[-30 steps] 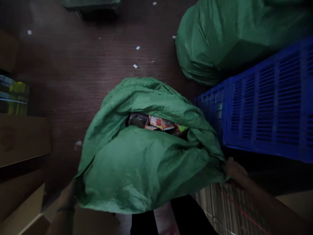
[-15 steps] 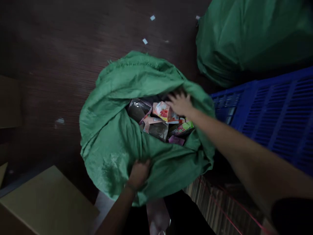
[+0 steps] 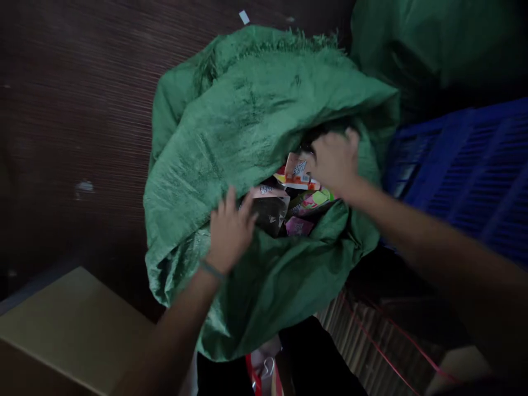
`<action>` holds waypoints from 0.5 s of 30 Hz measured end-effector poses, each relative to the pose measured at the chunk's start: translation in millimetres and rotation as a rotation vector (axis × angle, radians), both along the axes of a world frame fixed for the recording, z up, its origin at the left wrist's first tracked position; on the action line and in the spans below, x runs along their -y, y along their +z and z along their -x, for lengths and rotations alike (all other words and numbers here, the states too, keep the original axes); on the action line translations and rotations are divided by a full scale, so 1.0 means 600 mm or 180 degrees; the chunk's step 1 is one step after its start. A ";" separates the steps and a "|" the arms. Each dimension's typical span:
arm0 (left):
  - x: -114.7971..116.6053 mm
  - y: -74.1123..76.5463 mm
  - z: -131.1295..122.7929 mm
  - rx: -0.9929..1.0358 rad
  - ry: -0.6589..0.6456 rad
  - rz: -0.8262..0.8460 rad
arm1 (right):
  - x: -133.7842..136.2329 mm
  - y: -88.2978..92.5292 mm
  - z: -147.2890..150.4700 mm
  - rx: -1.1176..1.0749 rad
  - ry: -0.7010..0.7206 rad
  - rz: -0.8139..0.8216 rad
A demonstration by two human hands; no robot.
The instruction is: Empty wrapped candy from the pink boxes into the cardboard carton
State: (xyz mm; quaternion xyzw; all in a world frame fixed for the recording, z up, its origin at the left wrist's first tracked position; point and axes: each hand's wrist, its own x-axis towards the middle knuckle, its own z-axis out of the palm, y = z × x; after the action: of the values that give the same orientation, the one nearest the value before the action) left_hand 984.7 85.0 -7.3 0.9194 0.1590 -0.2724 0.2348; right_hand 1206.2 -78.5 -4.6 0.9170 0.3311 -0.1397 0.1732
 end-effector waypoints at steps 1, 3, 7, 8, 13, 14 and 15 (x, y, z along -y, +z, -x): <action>-0.034 -0.012 -0.035 0.0166 0.0172 -0.0257 | 0.024 -0.007 0.066 -0.0158 0.0095 -0.0216; -0.103 -0.040 -0.090 0.0520 0.0373 -0.0596 | 0.089 -0.020 0.181 -0.0510 0.0310 -0.0297; -0.224 -0.064 -0.153 0.0445 0.0391 -0.0834 | 0.237 -0.033 0.313 -0.1284 0.0363 0.0234; -0.248 -0.059 -0.162 0.0419 0.0484 -0.0959 | 0.267 -0.034 0.326 -0.1385 0.0279 0.0443; -0.303 -0.004 -0.141 0.0669 0.1204 -0.1088 | 0.339 -0.018 0.359 -0.1189 -0.0127 0.1004; -0.295 0.006 -0.116 0.0769 0.1226 -0.1047 | 0.340 -0.006 0.373 -0.1145 -0.0144 0.0967; -0.279 0.014 -0.082 0.0870 0.1193 -0.1005 | 0.338 0.010 0.392 -0.1122 -0.0147 0.0898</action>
State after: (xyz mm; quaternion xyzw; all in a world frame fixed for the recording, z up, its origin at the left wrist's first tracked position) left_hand 1034.1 252.4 1.0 0.9274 0.3336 -0.0696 0.1543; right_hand 971.2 -281.1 1.1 0.8524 0.3123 -0.3467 0.2359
